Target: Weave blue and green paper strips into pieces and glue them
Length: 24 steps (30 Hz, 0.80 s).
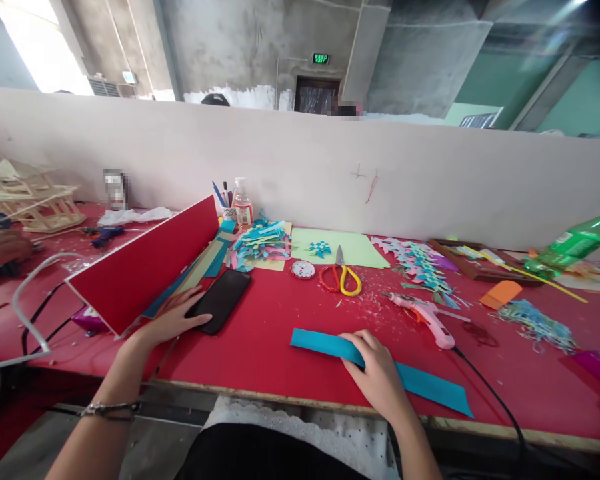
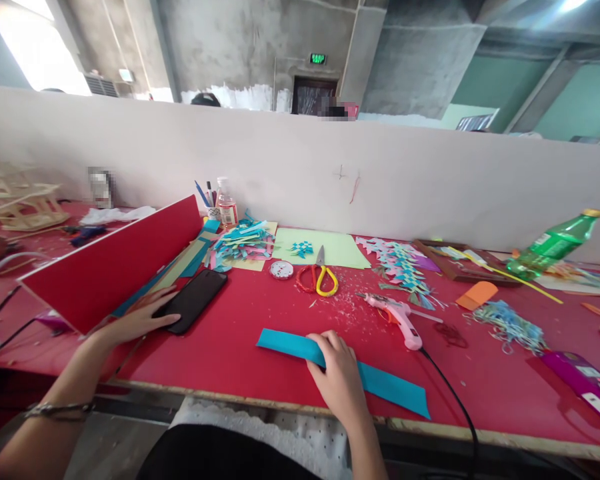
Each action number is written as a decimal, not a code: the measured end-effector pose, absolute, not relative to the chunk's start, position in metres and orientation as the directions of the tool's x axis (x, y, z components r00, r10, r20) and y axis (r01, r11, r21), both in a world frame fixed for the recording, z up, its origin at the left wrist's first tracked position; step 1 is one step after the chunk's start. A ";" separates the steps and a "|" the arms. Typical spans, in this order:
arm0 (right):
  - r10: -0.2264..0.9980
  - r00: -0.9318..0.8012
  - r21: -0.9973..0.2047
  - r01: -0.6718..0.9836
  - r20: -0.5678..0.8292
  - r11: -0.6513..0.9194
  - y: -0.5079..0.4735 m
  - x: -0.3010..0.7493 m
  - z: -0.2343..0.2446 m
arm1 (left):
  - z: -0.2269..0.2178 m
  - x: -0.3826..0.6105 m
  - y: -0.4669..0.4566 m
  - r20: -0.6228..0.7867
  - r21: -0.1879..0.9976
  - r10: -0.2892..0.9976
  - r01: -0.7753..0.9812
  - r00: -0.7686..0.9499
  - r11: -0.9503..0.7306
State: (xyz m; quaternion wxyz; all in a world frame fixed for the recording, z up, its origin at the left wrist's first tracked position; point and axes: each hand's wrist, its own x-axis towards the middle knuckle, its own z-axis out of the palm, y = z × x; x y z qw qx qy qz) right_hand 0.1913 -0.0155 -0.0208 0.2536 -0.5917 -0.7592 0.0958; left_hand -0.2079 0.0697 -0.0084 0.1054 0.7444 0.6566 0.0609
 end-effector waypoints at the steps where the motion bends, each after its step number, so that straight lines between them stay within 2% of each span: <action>1: 0.946 -0.171 -0.443 0.851 0.277 0.283 -0.015 0.191 -0.021 | -0.009 -0.208 0.070 -0.046 0.239 0.991 0.965 0.126 -0.111; 7: 0.944 -0.174 -0.444 0.849 0.281 0.288 -0.014 0.191 -0.020 | -0.010 -0.205 0.067 0.009 0.279 0.996 0.956 0.091 -0.090; 9: 0.944 -0.175 -0.442 0.849 0.280 0.288 -0.014 0.192 -0.021 | -0.005 -0.199 0.064 0.096 0.315 0.995 0.947 0.040 -0.068; 11: 0.942 -0.177 -0.432 0.853 0.284 0.291 -0.015 0.192 -0.021 | 0.001 -0.192 0.060 0.241 0.338 0.970 0.938 -0.016 -0.068; 13: 0.939 -0.181 -0.418 0.859 0.292 0.295 -0.015 0.192 -0.021 | 0.007 -0.186 0.057 0.338 0.328 0.939 0.943 -0.057 -0.060; 15: 0.938 -0.178 -0.404 0.866 0.298 0.293 -0.016 0.192 -0.021 | 0.009 -0.185 0.055 0.301 0.330 0.951 0.943 -0.075 -0.030; 18: 0.938 -0.176 -0.392 0.874 0.299 0.289 -0.016 0.191 -0.020 | 0.004 -0.190 0.055 0.114 0.422 0.991 0.906 -0.066 0.012; 20: 0.940 -0.177 -0.394 0.873 0.292 0.287 -0.016 0.191 -0.019 | 0.000 -0.194 0.057 0.037 0.470 0.999 0.883 -0.031 0.010; 24: 0.940 -0.174 -0.403 0.869 0.293 0.286 -0.017 0.190 -0.019 | -0.006 -0.199 0.063 0.007 0.487 0.998 0.872 0.061 -0.056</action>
